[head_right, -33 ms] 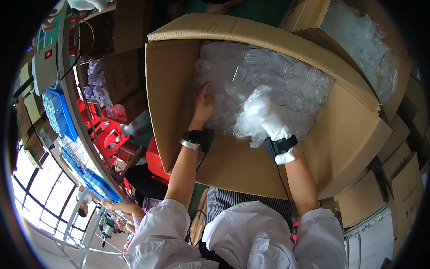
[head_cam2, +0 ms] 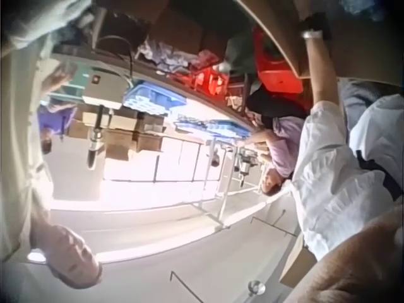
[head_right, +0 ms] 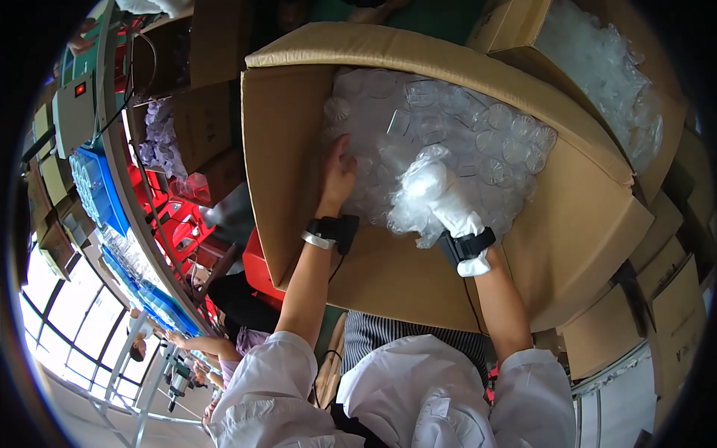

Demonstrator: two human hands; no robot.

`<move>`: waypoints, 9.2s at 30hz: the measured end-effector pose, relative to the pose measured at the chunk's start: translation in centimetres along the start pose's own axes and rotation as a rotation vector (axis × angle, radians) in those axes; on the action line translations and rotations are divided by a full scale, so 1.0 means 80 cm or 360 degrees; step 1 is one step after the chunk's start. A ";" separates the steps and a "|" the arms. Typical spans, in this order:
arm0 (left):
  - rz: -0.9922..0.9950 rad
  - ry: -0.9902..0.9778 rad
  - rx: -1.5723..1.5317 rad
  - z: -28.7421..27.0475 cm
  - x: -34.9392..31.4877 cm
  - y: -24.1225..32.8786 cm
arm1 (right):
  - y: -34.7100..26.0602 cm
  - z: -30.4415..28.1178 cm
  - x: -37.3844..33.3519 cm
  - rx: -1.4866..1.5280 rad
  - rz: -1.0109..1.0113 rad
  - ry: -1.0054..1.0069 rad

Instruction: The person picks up plastic cups from a table and places them into a cardboard box. They then take plastic bags from another box, insert a cup into each bag by hand, and place the bagged cups back into the cardboard box.

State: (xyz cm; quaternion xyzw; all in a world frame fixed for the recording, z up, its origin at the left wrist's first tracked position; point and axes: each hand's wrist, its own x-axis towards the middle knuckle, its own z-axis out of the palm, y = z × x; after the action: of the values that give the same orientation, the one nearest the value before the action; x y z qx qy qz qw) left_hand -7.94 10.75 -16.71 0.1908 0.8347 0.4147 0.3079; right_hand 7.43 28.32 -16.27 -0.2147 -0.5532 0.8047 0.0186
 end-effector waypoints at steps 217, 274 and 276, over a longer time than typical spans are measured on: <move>-0.1132 -0.0162 -0.1576 -0.005 -0.040 0.102 | -0.089 0.052 0.019 -0.1605 -0.0114 0.0028; -0.0649 -0.0099 -0.1690 -0.034 -0.034 0.128 | -0.087 0.098 0.036 -0.0347 -0.0114 0.0082; -0.0925 -0.0202 -0.2237 -0.039 -0.029 0.125 | -0.096 0.096 0.033 -0.0522 -0.0177 0.0021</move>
State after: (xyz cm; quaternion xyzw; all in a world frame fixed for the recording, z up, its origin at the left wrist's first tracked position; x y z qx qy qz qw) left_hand -7.66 13.45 -6.37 -0.2540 0.3718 0.7389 0.5012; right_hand 0.63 25.20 -7.99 -0.1893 -0.6880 0.6998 0.0314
